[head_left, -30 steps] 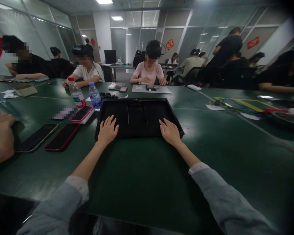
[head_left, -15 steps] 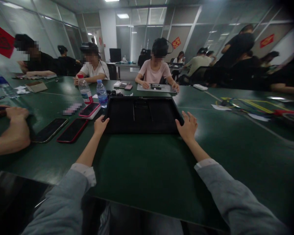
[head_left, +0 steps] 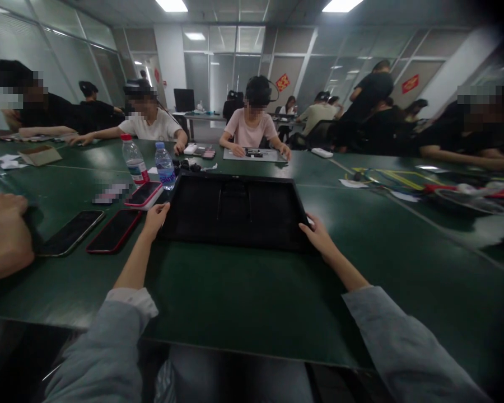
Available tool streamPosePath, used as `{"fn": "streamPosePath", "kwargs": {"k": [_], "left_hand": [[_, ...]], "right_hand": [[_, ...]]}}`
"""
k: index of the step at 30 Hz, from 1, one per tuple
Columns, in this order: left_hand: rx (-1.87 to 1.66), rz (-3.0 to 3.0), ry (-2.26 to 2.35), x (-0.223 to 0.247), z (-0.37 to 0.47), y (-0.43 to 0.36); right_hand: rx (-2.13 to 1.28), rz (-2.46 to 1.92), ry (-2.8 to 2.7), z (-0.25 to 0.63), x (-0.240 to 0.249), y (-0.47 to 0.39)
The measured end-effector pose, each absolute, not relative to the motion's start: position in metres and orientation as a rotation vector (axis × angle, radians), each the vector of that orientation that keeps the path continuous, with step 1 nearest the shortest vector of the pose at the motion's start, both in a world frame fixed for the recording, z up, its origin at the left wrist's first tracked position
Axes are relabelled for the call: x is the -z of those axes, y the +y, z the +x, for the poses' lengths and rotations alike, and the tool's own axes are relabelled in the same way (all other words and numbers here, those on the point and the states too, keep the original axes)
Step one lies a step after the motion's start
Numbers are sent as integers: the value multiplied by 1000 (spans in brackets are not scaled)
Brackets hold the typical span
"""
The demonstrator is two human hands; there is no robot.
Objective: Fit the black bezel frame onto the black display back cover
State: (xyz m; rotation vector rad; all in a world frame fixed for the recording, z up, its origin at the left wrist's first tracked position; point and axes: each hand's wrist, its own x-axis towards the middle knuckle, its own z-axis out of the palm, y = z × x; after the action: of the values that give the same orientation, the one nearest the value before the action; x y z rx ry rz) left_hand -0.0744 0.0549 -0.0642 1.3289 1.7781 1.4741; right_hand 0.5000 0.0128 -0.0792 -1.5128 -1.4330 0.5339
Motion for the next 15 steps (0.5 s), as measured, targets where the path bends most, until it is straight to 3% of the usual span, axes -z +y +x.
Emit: {"fn": "streamPosePath", "kwargs": {"k": [6, 15], "left_hand": [[-1405, 1345, 1681, 66, -72, 55], [-1312, 1578, 1832, 72, -78, 57]], "right_hand": [[-888, -1440, -1273, 507, 58, 20], [-827, -1435, -1141, 519, 67, 32]]}}
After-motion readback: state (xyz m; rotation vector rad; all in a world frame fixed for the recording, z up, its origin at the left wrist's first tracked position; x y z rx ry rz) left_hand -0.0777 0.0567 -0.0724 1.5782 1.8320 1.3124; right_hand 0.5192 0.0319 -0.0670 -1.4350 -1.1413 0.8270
